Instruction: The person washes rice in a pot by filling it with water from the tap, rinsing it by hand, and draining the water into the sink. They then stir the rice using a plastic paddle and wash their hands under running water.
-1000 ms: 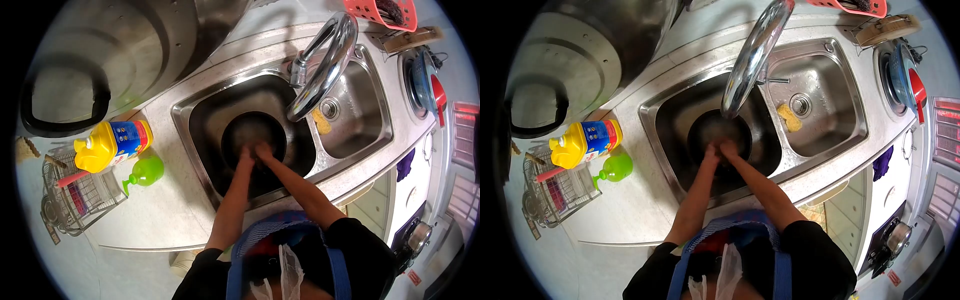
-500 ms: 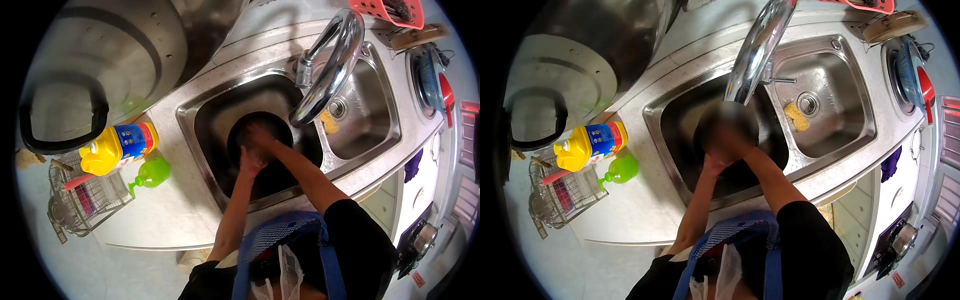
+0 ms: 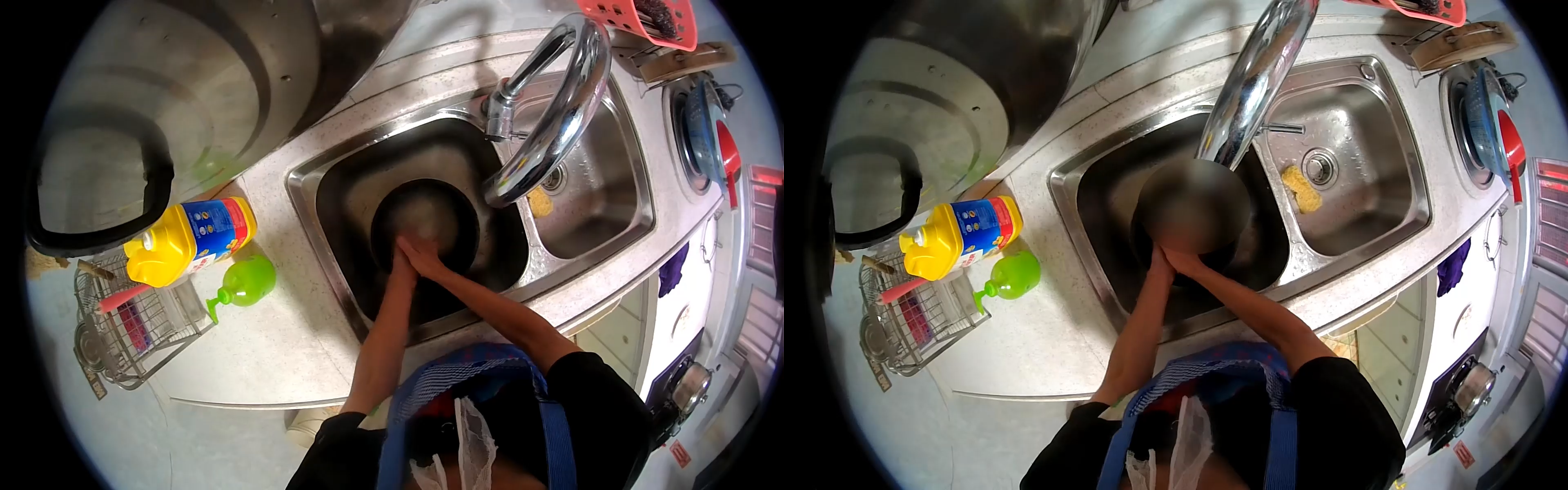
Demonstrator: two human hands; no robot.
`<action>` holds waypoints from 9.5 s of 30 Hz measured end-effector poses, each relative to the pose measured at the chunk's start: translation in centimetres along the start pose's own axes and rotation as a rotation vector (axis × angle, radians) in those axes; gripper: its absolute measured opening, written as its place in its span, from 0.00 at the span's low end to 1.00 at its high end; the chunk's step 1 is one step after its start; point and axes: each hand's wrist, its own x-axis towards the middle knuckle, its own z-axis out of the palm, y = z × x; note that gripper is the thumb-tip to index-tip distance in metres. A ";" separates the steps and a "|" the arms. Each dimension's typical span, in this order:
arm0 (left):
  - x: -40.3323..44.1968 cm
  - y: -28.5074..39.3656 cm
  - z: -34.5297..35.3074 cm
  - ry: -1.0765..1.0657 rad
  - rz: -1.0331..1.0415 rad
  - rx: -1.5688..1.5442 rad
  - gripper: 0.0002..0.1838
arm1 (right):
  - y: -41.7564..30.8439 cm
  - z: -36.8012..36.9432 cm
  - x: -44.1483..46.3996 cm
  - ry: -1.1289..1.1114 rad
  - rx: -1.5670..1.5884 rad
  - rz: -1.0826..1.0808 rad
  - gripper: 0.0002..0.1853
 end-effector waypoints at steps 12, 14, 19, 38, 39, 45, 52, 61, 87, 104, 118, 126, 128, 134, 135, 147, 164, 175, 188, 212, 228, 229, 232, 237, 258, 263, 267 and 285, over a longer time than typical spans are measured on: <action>1.2 -0.8 -1.6 -0.054 -0.359 -0.124 0.27 | 6.8 -2.9 5.2 -0.133 -0.506 -0.486 0.14; 2.8 -0.9 -2.3 -0.050 -0.316 -0.111 0.26 | 6.7 -2.7 2.9 -0.046 -0.412 -0.298 0.13; 4.1 -0.7 -3.6 0.011 -0.157 -0.084 0.22 | 6.9 0.8 -0.4 0.082 0.012 -0.030 0.16; 5.6 1.1 -2.4 -0.101 0.393 1.139 0.27 | 5.3 -2.3 0.2 0.159 -0.430 -0.169 0.29; 3.8 1.0 -1.0 -0.052 0.317 0.775 0.23 | 6.4 -1.2 0.1 0.219 -0.345 -0.227 0.31; 3.5 1.4 -1.9 0.129 -0.078 0.225 0.25 | 3.2 1.4 0.5 0.023 0.589 0.236 0.26; -1.1 1.6 2.7 0.073 0.088 0.166 0.27 | -0.1 -0.9 5.1 0.051 -0.034 -0.068 0.18; 5.2 1.6 -4.3 0.200 0.208 1.149 0.32 | 11.2 -1.8 4.8 0.027 -0.695 -0.479 0.11; 3.3 -1.4 -3.5 -0.097 -0.355 -0.141 0.24 | 6.4 -2.3 2.9 -0.007 -0.491 -0.220 0.11; -3.6 0.1 -0.5 -0.010 0.037 -0.098 0.22 | 1.1 -2.8 5.7 -0.051 -0.553 -0.258 0.15; 5.1 -1.8 -2.5 0.411 0.591 0.908 0.14 | 2.1 -5.5 1.8 -0.045 -0.894 -0.138 0.08; 2.2 -1.4 2.0 0.099 0.500 1.923 0.21 | -9.1 -11.9 -0.2 0.100 -0.290 -0.390 0.10; 2.3 -2.0 0.5 0.060 0.571 2.098 0.21 | -2.9 -8.1 0.3 0.090 -0.748 -0.349 0.09; 3.4 -1.5 -0.8 0.008 0.314 2.113 0.31 | -10.3 -15.8 -1.0 0.139 -0.824 -0.485 0.07; 4.4 -2.2 -3.3 0.077 0.399 2.094 0.34 | -11.6 -18.9 -0.6 0.354 -0.754 -0.681 0.07; -1.8 1.8 10.4 0.279 0.016 -0.133 0.46 | -11.7 -28.7 5.3 0.478 -1.261 -0.352 0.17; 3.0 -0.9 4.0 -0.071 0.124 0.419 0.25 | -11.6 -16.3 2.4 -0.399 0.474 0.310 0.16; 0.0 0.7 -0.7 0.181 -0.163 0.154 0.18 | -7.1 -9.4 8.0 -0.889 -0.925 -0.597 0.14; 10.2 -0.6 4.8 -0.380 0.482 1.621 0.13 | -8.1 -23.0 -4.6 -0.397 0.079 0.281 0.11; -5.2 4.3 8.2 -0.389 0.112 -0.499 0.28 | -8.9 -29.3 5.9 0.346 0.430 -0.009 0.10; -3.9 5.2 14.9 -0.322 0.054 -0.768 0.34 | -9.0 -29.0 5.7 0.388 0.284 -0.057 0.09; -3.5 5.3 15.3 -0.332 0.052 -0.751 0.33 | -8.9 -28.8 5.6 0.405 0.220 -0.075 0.10; -2.5 5.3 16.5 -0.323 0.042 -0.695 0.31 | -8.7 -27.7 4.6 0.424 0.132 -0.196 0.10; 1.8 4.9 15.2 -0.424 0.069 -0.322 0.20 | -9.1 -26.1 3.7 0.478 0.126 -0.160 0.10; -6.2 3.4 -3.8 0.308 0.343 0.823 0.29 | -2.7 -22.9 1.4 0.132 0.127 0.005 0.26; -6.2 1.9 -3.7 0.140 -0.237 0.226 0.24 | 3.5 -14.8 -3.6 0.009 -0.055 0.207 0.33; -5.7 1.0 -4.3 0.002 -0.180 0.246 0.20 | 1.2 -14.4 -4.7 0.001 0.263 0.405 0.29; -20.6 2.2 6.5 0.195 0.330 0.665 0.47 | -7.2 -16.3 -10.0 -0.077 0.829 0.272 0.30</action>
